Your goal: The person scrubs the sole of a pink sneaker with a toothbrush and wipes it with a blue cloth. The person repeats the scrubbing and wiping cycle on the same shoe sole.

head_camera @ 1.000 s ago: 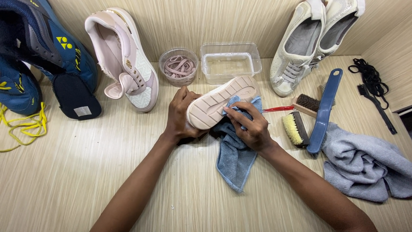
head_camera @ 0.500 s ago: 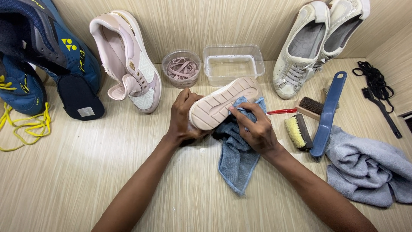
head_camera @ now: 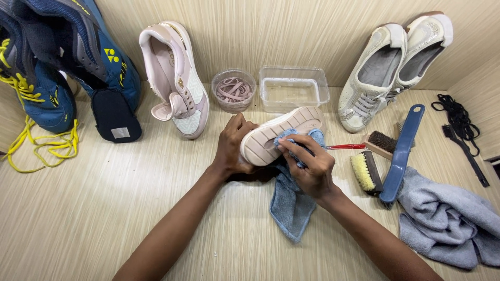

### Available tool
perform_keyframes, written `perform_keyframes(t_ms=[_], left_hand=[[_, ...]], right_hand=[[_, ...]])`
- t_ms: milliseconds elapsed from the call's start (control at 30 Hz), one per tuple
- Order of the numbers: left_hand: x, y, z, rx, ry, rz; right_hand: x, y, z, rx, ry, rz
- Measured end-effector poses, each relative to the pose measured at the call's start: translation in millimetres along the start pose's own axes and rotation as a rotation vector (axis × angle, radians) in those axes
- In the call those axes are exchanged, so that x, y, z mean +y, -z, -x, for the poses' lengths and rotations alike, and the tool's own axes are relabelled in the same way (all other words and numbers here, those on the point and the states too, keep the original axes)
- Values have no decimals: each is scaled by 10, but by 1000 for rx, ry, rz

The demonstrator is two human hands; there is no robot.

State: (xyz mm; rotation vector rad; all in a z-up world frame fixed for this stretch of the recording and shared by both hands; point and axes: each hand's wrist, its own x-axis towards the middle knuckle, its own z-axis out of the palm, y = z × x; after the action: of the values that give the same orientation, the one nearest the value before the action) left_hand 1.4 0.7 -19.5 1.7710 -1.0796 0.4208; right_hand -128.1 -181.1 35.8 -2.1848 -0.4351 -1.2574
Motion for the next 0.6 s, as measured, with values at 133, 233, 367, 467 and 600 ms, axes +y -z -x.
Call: perform_keyframes(t_ms=[133, 233, 367, 467, 600], left_hand=[[35, -20, 30, -10, -16, -28], [-37, -12, -7, -5, -41, -28], [26, 2, -14, -9, -76, -86], [78, 26, -31, -9, -70, -94], [31, 35, -48, -11, -36, -56]], right_hand=[[-191, -150, -376, -56, -7, 5], [-275, -212, -564, -164, 32, -54], [-317, -132, -610, -313, 51, -76], [-275, -77, -672, -383, 14, -90], [22, -9, -682, -441, -117, 10]])
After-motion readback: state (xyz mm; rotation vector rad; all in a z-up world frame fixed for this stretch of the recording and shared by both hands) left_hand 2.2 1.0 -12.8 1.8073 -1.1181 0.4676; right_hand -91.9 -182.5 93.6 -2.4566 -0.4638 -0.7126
